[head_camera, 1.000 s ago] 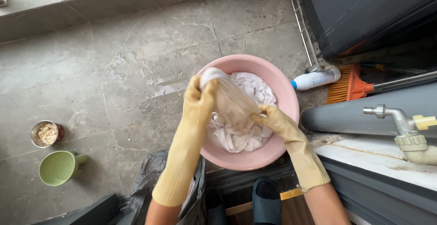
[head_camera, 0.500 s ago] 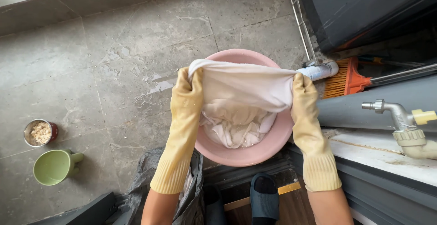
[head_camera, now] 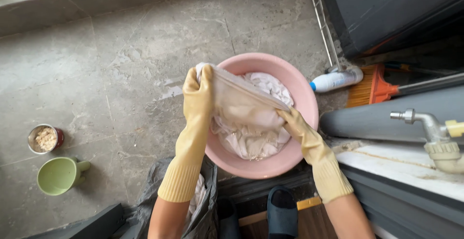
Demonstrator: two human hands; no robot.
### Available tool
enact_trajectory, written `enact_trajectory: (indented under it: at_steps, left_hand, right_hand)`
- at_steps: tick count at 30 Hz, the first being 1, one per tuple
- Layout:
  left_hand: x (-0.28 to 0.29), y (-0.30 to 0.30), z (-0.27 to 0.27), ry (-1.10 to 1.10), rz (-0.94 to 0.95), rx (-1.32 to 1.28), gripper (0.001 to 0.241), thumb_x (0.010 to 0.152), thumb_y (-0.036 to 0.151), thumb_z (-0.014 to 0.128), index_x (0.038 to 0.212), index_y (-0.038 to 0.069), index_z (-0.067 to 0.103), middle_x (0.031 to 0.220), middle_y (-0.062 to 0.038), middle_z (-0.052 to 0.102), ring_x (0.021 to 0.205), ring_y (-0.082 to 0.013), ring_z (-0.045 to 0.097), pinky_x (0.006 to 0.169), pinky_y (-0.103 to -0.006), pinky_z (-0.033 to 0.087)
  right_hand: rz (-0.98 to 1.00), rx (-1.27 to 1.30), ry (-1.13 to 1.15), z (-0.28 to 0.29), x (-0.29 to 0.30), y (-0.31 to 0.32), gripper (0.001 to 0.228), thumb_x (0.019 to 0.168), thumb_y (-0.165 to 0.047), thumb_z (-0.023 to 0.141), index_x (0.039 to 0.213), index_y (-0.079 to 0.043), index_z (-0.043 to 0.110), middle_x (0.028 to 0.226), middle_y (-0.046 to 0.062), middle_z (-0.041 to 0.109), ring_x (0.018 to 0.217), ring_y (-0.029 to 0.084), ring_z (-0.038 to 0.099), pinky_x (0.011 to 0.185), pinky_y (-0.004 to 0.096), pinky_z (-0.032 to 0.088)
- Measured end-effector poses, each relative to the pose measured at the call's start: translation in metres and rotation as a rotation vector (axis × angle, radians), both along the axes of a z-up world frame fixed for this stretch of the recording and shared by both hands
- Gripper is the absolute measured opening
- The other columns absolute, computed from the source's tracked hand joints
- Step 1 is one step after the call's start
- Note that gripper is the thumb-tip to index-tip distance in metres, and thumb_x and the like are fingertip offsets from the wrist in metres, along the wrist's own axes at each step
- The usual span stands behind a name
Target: The person is hand washing white clothes in a pink basin on a balcony.
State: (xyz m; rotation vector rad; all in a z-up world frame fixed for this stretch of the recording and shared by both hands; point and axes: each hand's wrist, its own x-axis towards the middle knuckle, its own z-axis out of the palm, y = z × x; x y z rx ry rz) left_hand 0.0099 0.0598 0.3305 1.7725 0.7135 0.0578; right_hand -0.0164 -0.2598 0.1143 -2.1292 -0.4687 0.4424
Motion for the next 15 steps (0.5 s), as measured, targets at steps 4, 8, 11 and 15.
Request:
enact_trajectory:
  at_steps: [4, 8, 11, 15]
  left_hand:
    - [0.007, 0.007, -0.035, -0.096, 0.024, 0.004, 0.047, 0.097, 0.055, 0.054, 0.114, 0.013, 0.067, 0.099, -0.008, 0.075, 0.092, -0.0196, 0.069, 0.084, -0.0375, 0.053]
    - [0.019, 0.013, -0.024, 0.021, -0.051, 0.037, 0.052, 0.098, 0.056, 0.047, 0.125, 0.015, 0.063, 0.111, -0.010, 0.071, 0.100, -0.0224, 0.067, 0.087, -0.0394, 0.052]
    - [0.012, 0.009, -0.004, 0.105, -0.197, -0.110, 0.057, 0.100, 0.053, 0.041, 0.127, 0.008, 0.062, 0.114, -0.019, 0.071, 0.105, -0.0309, 0.070, 0.092, -0.0413, 0.054]
    - [-0.018, -0.007, -0.026, 0.001, -0.512, -0.432, 0.063, 0.078, 0.037, 0.072, 0.132, 0.009, 0.056, 0.125, -0.017, 0.072, 0.119, -0.0269, 0.066, 0.101, -0.0365, 0.047]
  right_hand:
    - [-0.224, 0.116, -0.017, 0.046, 0.004, 0.002, 0.040, 0.097, -0.017, 0.056, 0.133, -0.003, 0.065, 0.127, 0.018, 0.071, 0.117, 0.024, 0.070, 0.096, 0.033, 0.056]
    - [-0.573, 0.780, 0.720, 0.101, 0.016, 0.026, 0.050, 0.101, -0.031, 0.052, 0.138, 0.001, 0.061, 0.134, 0.017, 0.068, 0.122, 0.024, 0.064, 0.104, 0.035, 0.049]
    - [-0.568, 0.708, 0.697, 0.104, 0.018, 0.030, 0.050, 0.099, -0.031, 0.054, 0.138, 0.000, 0.061, 0.134, 0.016, 0.068, 0.121, 0.024, 0.064, 0.103, 0.035, 0.049]
    - [-0.591, 0.569, 0.647, 0.124, 0.021, 0.035, 0.052, 0.095, -0.031, 0.059, 0.138, -0.001, 0.060, 0.132, 0.015, 0.069, 0.120, 0.023, 0.065, 0.102, 0.035, 0.050]
